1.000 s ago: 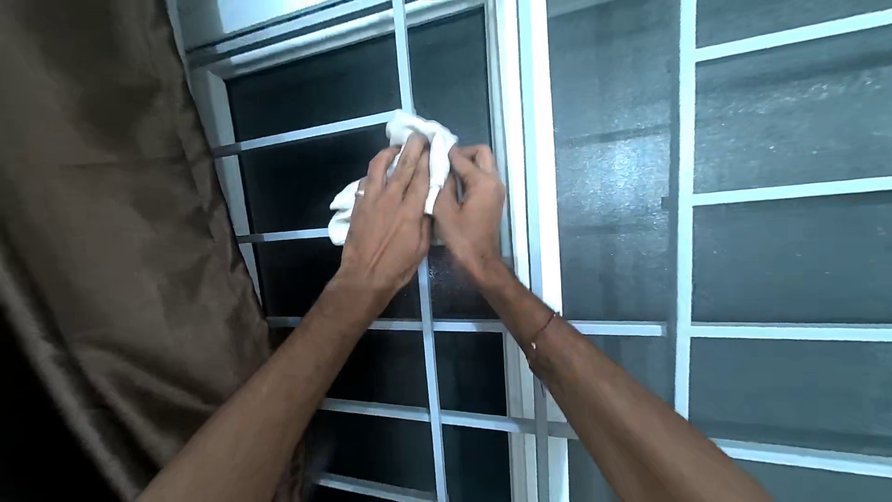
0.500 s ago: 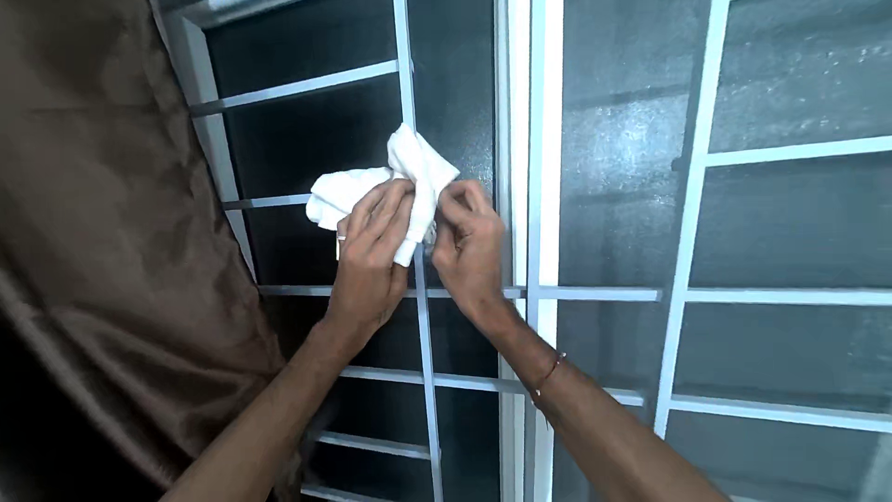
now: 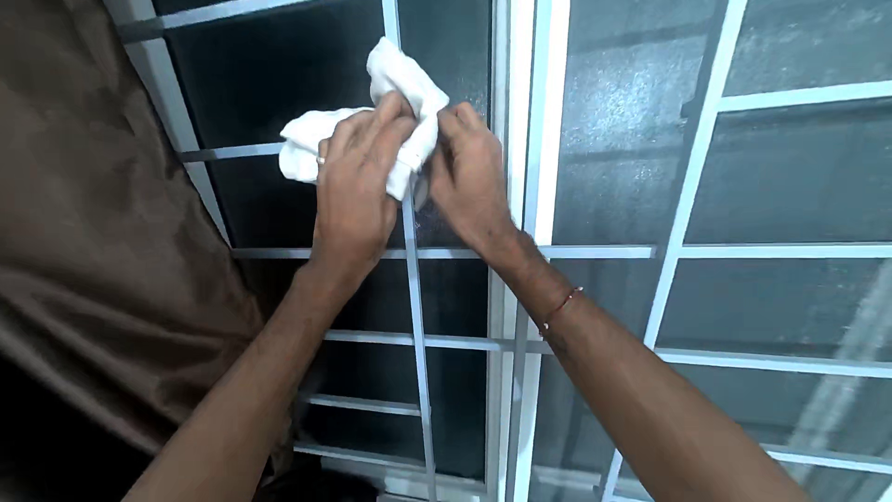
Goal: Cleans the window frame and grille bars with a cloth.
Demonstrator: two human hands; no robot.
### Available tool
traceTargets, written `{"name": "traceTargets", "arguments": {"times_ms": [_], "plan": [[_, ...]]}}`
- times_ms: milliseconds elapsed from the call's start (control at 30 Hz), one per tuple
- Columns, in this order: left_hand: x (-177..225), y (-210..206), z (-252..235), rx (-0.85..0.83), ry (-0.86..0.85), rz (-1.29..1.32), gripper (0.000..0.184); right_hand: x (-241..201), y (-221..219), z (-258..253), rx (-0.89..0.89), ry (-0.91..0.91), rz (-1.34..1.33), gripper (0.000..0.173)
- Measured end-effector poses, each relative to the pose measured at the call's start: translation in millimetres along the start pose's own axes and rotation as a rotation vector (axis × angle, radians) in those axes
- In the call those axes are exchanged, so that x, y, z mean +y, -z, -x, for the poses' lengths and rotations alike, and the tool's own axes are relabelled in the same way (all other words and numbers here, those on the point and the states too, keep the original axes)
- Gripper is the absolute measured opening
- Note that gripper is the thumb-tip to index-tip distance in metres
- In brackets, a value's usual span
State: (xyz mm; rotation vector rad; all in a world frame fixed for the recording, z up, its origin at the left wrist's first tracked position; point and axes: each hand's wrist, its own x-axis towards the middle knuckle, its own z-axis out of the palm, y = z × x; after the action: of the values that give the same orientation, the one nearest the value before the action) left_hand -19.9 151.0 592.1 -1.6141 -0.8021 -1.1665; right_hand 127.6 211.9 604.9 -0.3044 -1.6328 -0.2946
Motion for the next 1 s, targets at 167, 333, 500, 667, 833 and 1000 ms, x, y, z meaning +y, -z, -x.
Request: {"name": "traceTargets", "arguments": {"times_ms": [167,333,500,667,833,1000], "plan": [[21,2,50,0.057,0.112,0.038,0.039,8,-3,14,-0.168,-0.134,0.056,0.034],[28,2,66,0.094,0.202,0.123,0.036,6,-6,17,-0.295,-0.085,-0.018,0.039],[35,6,74,0.039,0.209,0.089,0.037,4,-1,24,-0.463,-0.151,-0.040,0.017],[45,13,99,-0.088,0.166,0.079,0.037,5,5,22,-0.696,-0.279,0.000,0.019],[66,15,145,-0.196,0.232,-0.041,0.015,14,-2,18,-0.767,-0.470,-0.175,0.022],[84,30,183,-0.567,0.391,-0.188,0.011,12,-3,18,-0.763,-0.590,-0.169,0.036]]}}
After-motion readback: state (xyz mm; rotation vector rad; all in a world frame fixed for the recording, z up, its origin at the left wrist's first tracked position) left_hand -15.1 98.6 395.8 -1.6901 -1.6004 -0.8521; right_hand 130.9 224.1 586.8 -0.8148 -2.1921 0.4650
